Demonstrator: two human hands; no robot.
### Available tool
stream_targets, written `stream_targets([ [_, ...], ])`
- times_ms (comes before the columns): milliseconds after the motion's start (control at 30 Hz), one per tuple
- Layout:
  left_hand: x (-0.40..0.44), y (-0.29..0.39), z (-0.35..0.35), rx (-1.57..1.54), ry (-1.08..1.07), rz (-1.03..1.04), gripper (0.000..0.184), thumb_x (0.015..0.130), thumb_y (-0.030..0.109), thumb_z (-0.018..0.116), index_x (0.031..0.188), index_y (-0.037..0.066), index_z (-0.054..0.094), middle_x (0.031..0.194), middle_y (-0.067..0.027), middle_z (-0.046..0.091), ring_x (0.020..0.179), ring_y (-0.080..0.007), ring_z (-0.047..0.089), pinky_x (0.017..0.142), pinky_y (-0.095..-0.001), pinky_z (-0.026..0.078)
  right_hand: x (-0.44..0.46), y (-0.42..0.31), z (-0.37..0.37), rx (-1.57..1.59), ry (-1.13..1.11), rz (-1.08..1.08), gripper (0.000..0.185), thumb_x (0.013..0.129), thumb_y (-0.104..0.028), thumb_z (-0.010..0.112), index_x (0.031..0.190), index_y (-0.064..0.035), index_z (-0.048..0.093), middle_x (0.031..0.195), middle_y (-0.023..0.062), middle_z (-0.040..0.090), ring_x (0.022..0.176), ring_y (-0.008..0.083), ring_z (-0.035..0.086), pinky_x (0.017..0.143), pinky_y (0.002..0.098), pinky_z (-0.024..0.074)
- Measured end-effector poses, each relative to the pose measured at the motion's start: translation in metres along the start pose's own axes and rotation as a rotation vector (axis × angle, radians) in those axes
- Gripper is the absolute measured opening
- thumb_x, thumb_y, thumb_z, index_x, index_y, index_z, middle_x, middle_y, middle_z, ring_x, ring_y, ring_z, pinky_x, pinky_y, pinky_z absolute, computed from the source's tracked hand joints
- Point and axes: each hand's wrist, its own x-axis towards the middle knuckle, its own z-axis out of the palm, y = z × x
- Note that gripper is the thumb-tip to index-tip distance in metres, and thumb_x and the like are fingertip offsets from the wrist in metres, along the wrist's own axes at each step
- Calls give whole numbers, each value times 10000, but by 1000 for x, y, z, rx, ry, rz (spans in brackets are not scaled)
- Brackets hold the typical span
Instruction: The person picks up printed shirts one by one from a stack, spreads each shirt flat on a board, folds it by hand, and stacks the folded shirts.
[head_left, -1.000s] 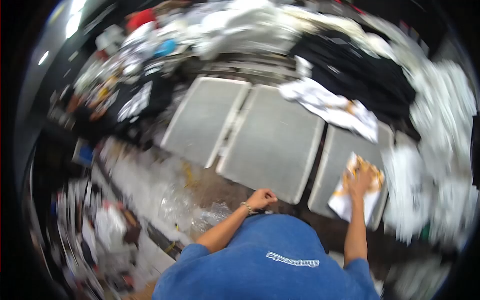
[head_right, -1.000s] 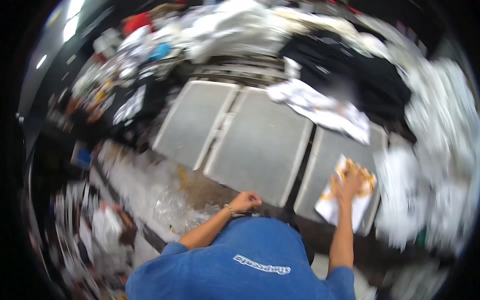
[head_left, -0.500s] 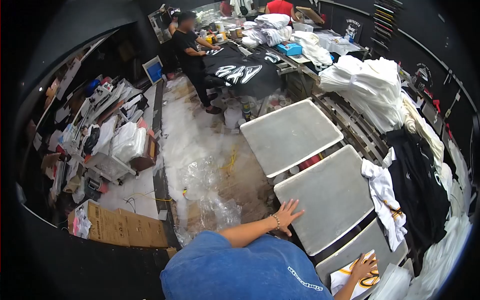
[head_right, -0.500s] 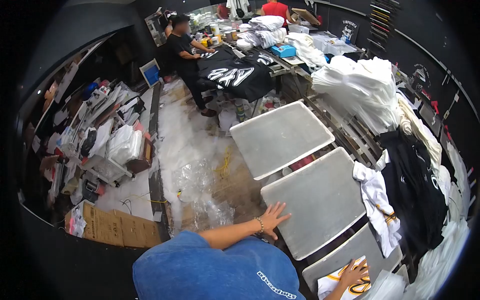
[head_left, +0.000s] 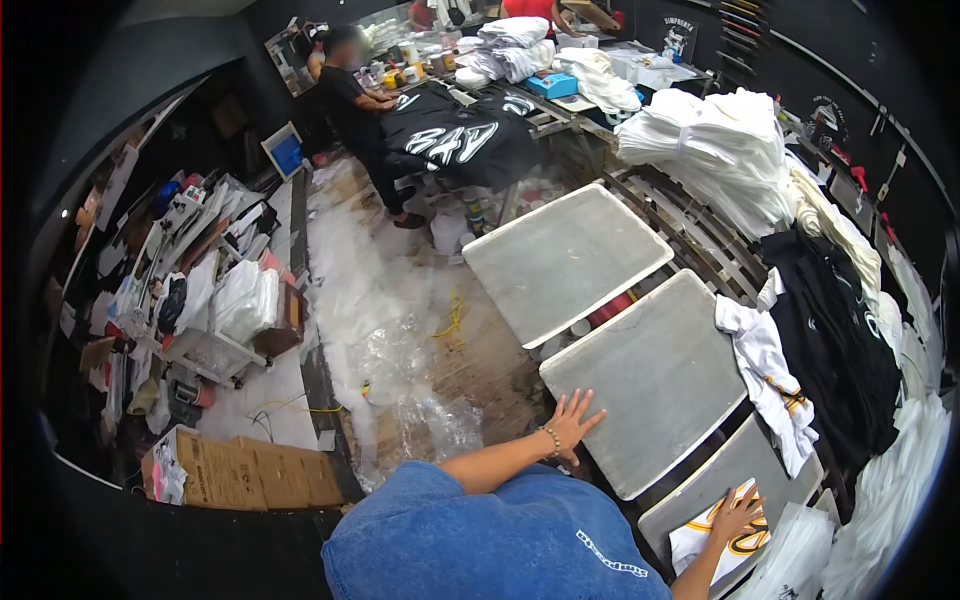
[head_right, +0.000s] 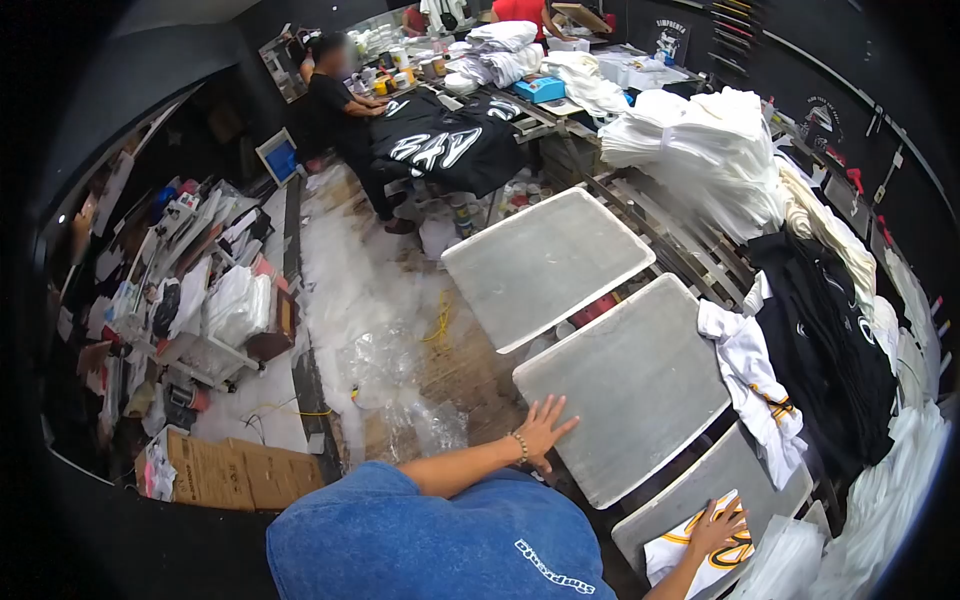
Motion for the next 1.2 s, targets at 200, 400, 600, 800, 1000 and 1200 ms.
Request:
stream_targets([
  [200,3,-1,6,36,39,-11,1378,499,426,923,1570,229,80,1588,-286,-73,1459,-506,-13,1148,-636,122,-1,-4,-4,22,-17,14,696,951,-660,368,1542,-309,261,1627,102,142,1459,470,119,1029,789,124],
  [400,2,4,3,76,22,-19,1344,543,423,910,1571,223,68,1583,-298,-63,1453,-521,-2,1141,-644,138,-5,-4,-12,46,11,-4,706,940,-642,423,1526,-261,322,1609,135,197,1444,470,179,1052,748,155],
  [600,2,5,-8,77,-12,-5,1324,570,473,892,1568,159,81,1566,-342,-41,1432,-563,-33,1121,-681,97,13,21,43,450,196,-117,761,869,-644,554,1477,-205,429,1559,208,276,1417,404,279,1128,600,176],
  [800,9,2,7,124,-21,-8,1361,560,492,897,1570,178,40,1569,-328,-97,1441,-543,-64,1126,-677,78,-4,0,-36,276,48,-15,767,847,-662,556,1463,-220,439,1533,227,309,1426,502,191,1077,725,118],
  [1000,9,2,6,110,-36,-17,1421,509,492,918,1566,160,28,1554,-351,-110,1419,-578,-79,1107,-704,77,53,-29,-40,557,221,-159,473,799,-474,700,1029,-62,713,1181,201,616,1149,391,534,969,555,382],
  [1200,11,0,3,121,-85,-13,1450,499,532,908,1563,127,9,1535,-378,-130,1403,-599,-108,1087,-727,65,107,-139,-72,677,211,-399,389,743,-303,756,1043,-61,704,1083,207,648,1022,372,598,887,461,475],
])
